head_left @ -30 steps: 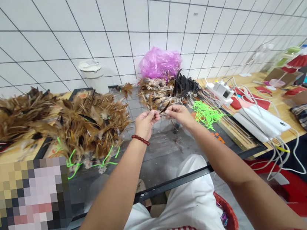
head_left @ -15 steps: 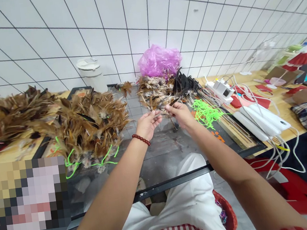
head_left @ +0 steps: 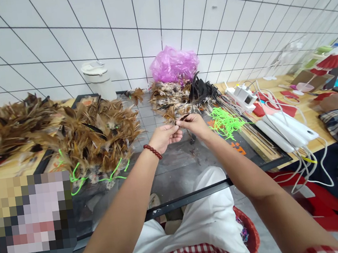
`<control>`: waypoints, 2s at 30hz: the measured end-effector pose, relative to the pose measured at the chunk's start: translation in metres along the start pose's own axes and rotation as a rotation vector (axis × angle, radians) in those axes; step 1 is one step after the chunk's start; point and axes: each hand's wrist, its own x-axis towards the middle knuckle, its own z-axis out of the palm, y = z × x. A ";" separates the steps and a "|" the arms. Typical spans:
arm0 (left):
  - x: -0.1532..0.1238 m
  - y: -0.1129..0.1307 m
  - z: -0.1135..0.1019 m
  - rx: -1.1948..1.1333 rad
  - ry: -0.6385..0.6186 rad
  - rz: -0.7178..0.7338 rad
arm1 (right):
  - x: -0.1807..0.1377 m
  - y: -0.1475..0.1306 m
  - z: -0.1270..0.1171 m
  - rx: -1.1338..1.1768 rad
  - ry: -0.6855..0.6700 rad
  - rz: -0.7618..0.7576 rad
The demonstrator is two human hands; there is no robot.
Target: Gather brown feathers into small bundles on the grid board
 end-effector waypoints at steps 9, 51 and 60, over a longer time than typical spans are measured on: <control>0.006 -0.005 -0.001 -0.274 0.080 0.152 | -0.002 -0.005 0.000 -0.004 0.030 0.006; 0.023 -0.019 -0.003 0.039 0.355 0.441 | -0.104 -0.100 -0.058 -1.736 -0.137 -0.325; 0.022 -0.007 -0.025 0.060 0.235 0.306 | -0.032 -0.039 -0.003 -1.358 -0.026 -0.153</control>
